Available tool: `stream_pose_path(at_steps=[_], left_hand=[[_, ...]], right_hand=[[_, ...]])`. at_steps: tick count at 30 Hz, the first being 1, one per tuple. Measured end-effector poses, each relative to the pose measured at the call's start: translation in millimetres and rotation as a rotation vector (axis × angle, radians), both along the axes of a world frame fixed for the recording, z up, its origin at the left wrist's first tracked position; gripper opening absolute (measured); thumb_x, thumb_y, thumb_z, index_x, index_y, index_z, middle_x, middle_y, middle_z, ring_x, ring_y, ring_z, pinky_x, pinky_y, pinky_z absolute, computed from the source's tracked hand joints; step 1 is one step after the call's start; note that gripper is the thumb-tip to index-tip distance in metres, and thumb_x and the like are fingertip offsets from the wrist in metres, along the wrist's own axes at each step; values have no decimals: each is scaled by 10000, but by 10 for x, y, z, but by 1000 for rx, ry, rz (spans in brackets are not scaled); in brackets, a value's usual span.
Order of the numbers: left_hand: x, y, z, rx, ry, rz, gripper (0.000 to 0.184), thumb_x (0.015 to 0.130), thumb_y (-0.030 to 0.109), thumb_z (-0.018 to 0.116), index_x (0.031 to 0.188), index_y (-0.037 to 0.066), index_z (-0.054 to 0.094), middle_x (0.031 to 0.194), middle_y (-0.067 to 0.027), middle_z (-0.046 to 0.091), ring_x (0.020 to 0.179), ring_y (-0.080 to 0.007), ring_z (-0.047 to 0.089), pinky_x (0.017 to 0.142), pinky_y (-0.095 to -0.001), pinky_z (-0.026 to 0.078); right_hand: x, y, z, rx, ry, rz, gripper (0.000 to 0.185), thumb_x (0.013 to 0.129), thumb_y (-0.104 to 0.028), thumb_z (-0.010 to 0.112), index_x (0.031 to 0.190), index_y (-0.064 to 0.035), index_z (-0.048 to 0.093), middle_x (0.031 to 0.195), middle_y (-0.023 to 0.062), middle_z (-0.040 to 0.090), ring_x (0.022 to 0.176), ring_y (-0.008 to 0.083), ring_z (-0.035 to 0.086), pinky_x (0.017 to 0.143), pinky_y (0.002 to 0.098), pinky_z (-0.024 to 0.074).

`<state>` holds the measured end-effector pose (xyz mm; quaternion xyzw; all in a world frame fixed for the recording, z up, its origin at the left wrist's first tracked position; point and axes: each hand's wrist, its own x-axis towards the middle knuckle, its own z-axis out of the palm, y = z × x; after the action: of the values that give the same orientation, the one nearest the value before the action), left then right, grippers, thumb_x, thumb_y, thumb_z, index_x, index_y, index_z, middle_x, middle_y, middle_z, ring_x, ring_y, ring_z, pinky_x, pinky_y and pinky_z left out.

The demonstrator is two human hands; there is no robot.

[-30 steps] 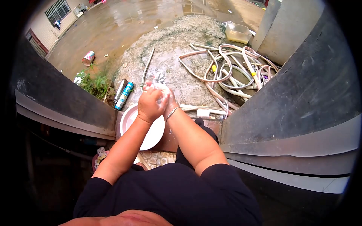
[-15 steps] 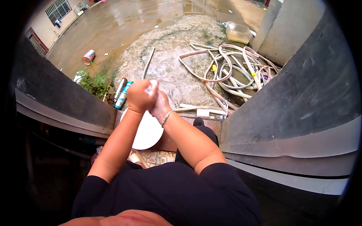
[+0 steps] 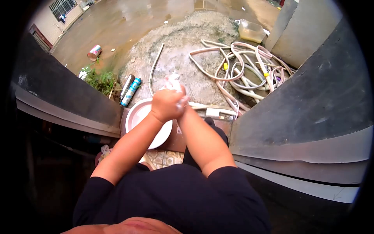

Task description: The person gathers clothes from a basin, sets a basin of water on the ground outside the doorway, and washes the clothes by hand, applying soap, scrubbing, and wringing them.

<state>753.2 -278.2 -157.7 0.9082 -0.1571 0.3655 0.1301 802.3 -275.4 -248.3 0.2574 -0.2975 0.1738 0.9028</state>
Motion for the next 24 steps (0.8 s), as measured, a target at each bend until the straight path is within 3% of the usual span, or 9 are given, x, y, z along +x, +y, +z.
stream_pose_path(at_steps=[2, 4, 5, 6, 8, 10, 13, 20, 24], left_hand=[[34, 0, 18, 18, 41, 104, 215, 717, 271, 614, 581, 115, 556, 564, -87, 554, 505, -261, 550, 479, -374, 441], [186, 235, 149, -211, 19, 187, 243, 757, 294, 613, 629, 94, 559, 562, -107, 530, 507, -316, 527, 478, -375, 437], [197, 314, 210, -214, 27, 244, 254, 768, 306, 610, 653, 84, 562, 597, -115, 540, 547, -324, 536, 499, -372, 441], [198, 371, 234, -211, 40, 300, 268, 780, 318, 606, 677, 74, 565, 632, -122, 549, 588, -331, 545, 519, -368, 445], [219, 419, 151, -252, 67, 315, 250, 787, 326, 592, 720, 86, 577, 688, -120, 561, 635, -323, 557, 557, -378, 451], [251, 442, 57, -302, 85, 320, 238, 795, 334, 579, 763, 98, 589, 744, -117, 572, 681, -314, 570, 595, -388, 456], [178, 478, -10, -354, 245, 438, 323, 784, 370, 597, 1024, 155, 576, 921, -134, 555, 814, -325, 570, 681, -394, 458], [135, 644, -315, -262, 482, 203, 511, 714, 433, 658, 1097, 113, 545, 1053, -151, 540, 912, -339, 554, 763, -379, 452], [141, 604, -135, -342, 840, 221, 507, 666, 358, 692, 1055, 70, 541, 986, -163, 571, 861, -354, 569, 758, -388, 454]], right_hand=[[381, -159, -374, -406, -169, 533, 309, 911, -323, 355, 890, -82, 547, 832, 71, 582, 777, 185, 571, 740, 356, 466], [38, -362, 461, -993, 319, 201, 291, 894, -341, 420, 886, -82, 552, 790, 59, 581, 737, 175, 574, 683, 329, 473], [14, -405, 624, -1197, 288, 219, 302, 933, -300, 325, 1010, -84, 523, 981, 93, 575, 910, 177, 571, 772, 312, 481], [159, -501, 490, -686, -110, 539, 286, 932, -278, 338, 1014, -77, 524, 919, 92, 589, 818, 179, 596, 693, 293, 501], [37, -438, 693, -1139, 332, 293, 205, 884, -211, 475, 945, -35, 560, 858, 82, 595, 741, 188, 594, 650, 295, 491], [100, -377, 607, -1142, 379, 264, 203, 887, -197, 471, 961, -29, 559, 864, 84, 593, 756, 188, 594, 656, 302, 491], [254, -385, 447, -1162, 464, 176, 206, 892, -178, 465, 988, -21, 556, 870, 84, 585, 768, 188, 589, 666, 310, 492], [402, -536, 453, -1233, 525, 15, 203, 881, -185, 493, 966, -12, 555, 854, 90, 553, 752, 197, 563, 670, 321, 480], [465, -579, 429, -1250, 451, 6, 202, 861, -194, 514, 920, -3, 546, 815, 79, 558, 706, 187, 575, 569, 306, 491]])
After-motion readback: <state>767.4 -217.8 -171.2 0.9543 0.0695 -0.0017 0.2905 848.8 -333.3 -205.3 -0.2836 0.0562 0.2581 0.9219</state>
